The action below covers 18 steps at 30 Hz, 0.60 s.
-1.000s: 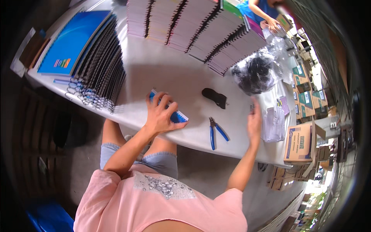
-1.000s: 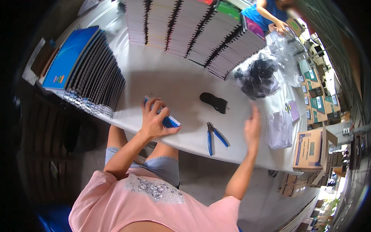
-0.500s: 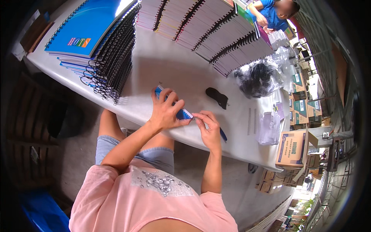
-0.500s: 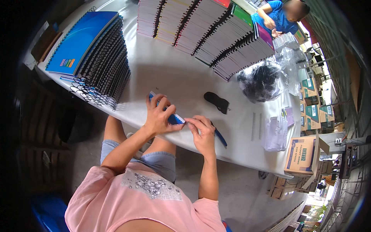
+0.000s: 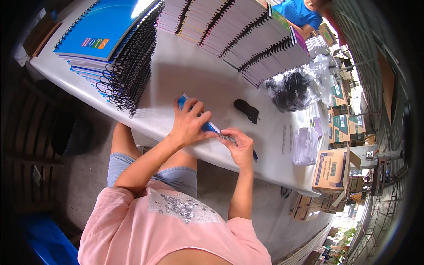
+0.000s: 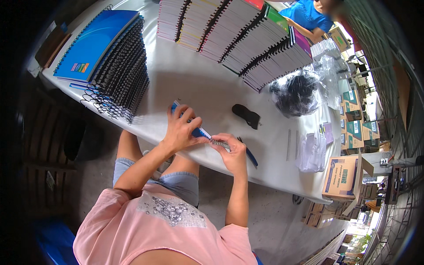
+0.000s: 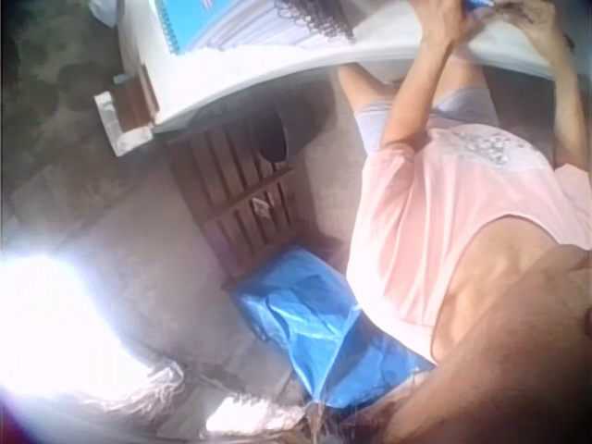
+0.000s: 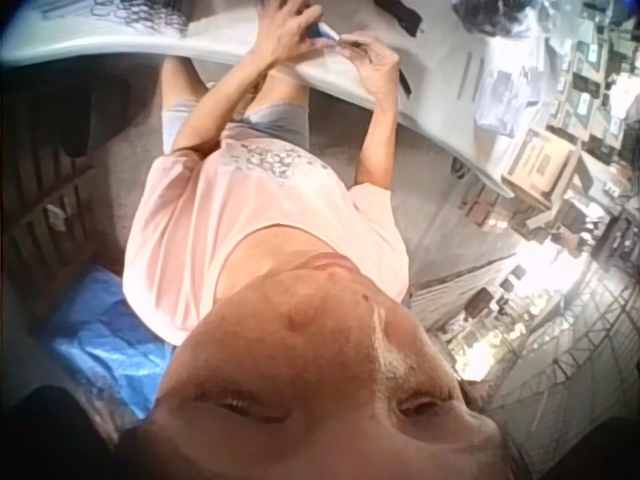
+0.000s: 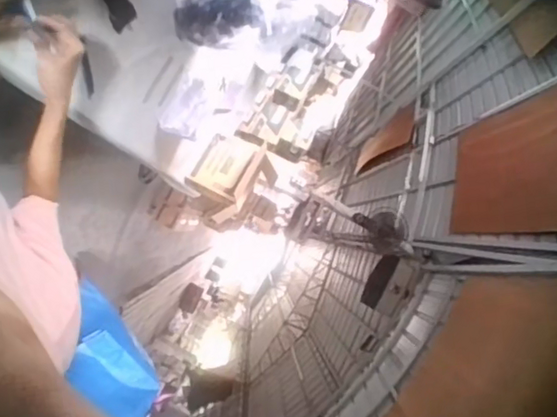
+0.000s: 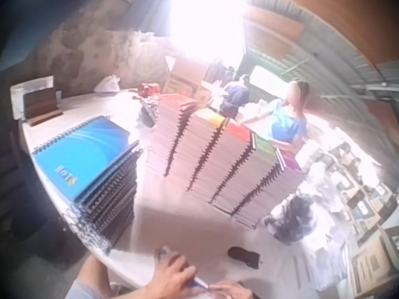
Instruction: The person manually threads spiral bindings into pre-punched notebook pages and covers, using pliers to trim and crimp the ends of the wire. They process several notebooks, checking the alignment of the pages and the fit of the spiral before stacking the completed items on the table.
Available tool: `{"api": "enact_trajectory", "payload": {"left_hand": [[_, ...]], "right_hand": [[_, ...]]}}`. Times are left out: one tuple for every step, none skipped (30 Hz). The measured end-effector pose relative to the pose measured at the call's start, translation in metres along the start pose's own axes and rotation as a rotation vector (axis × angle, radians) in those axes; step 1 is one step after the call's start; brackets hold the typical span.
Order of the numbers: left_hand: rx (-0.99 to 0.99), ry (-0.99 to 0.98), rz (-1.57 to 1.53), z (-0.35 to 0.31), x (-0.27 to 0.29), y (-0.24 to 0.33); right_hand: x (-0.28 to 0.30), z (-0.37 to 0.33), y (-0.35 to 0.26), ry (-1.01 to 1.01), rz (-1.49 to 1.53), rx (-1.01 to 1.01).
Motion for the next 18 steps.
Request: {"api": "enact_trajectory", "payload": {"left_hand": [[-0.004,-0.003,-0.003,0.002,0.001,0.002],[0.007,-0.041,-0.015,0.003,0.000,0.003],[0.019,-0.076,-0.021,0.004,-0.001,0.002],[0.015,-0.076,-0.019,0.003,0.000,-0.001],[-0.001,-0.076,-0.012,0.001,0.001,-0.004],[-0.016,-0.077,-0.010,0.001,0.001,-0.003],[-0.018,-0.078,-0.012,0.001,0.001,-0.003],[-0.004,-0.086,-0.007,0.000,0.001,-0.003],[0.008,-0.095,-0.005,0.000,0.001,-0.002],[0.007,-0.098,-0.007,0.001,0.000,-0.001],[0.012,-0.106,-0.013,0.000,-0.001,-0.001],[0.015,-0.113,-0.017,0.001,-0.001,-0.002],[0.013,-0.115,-0.014,0.001,-0.001,-0.003],[0.014,-0.078,-0.051,0.001,0.004,-0.003],[0.015,-0.042,-0.078,0.001,0.010,-0.005],[0.007,-0.043,-0.082,0.002,0.010,-0.003],[0.004,-0.053,-0.080,0.004,0.010,-0.002],[-0.001,-0.065,-0.083,0.005,0.008,0.000]], "right_hand": [[-0.004,0.000,0.007,-0.077,0.129,-0.085],[-0.002,0.001,0.006,-0.070,0.128,-0.086],[-0.006,0.003,0.011,-0.119,0.166,-0.185],[-0.010,0.003,0.015,-0.169,0.203,-0.284],[-0.010,0.003,0.009,-0.166,0.205,-0.281],[-0.007,0.003,-0.004,-0.120,0.095,-0.208],[-0.003,0.004,-0.013,-0.075,-0.015,-0.135],[-0.003,0.005,-0.007,-0.073,-0.014,-0.136],[-0.002,0.007,-0.013,-0.075,-0.164,0.036],[-0.003,0.007,-0.021,-0.078,-0.313,0.209],[0.002,0.008,-0.017,-0.077,-0.312,0.206],[-0.006,0.011,-0.005,-0.257,-0.236,0.069],[-0.014,0.010,0.007,-0.436,-0.157,-0.069],[-0.010,0.016,0.011,-0.436,-0.153,-0.066],[0.003,0.031,0.013,-0.266,-0.252,0.008],[0.025,0.042,0.014,-0.081,-0.363,0.072],[0.049,0.055,0.017,0.068,-0.604,0.174],[0.068,0.061,0.021,0.222,-0.846,0.270]]}}
Point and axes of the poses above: each hand's wrist, its own z-axis towards the middle knuckle, its own x-axis out of the back of the hand, y = z × x, the point moved 8 cm from there along z, towards the middle knuckle, and after that the axes turned 15 degrees about -z, right-handed, at the moved point
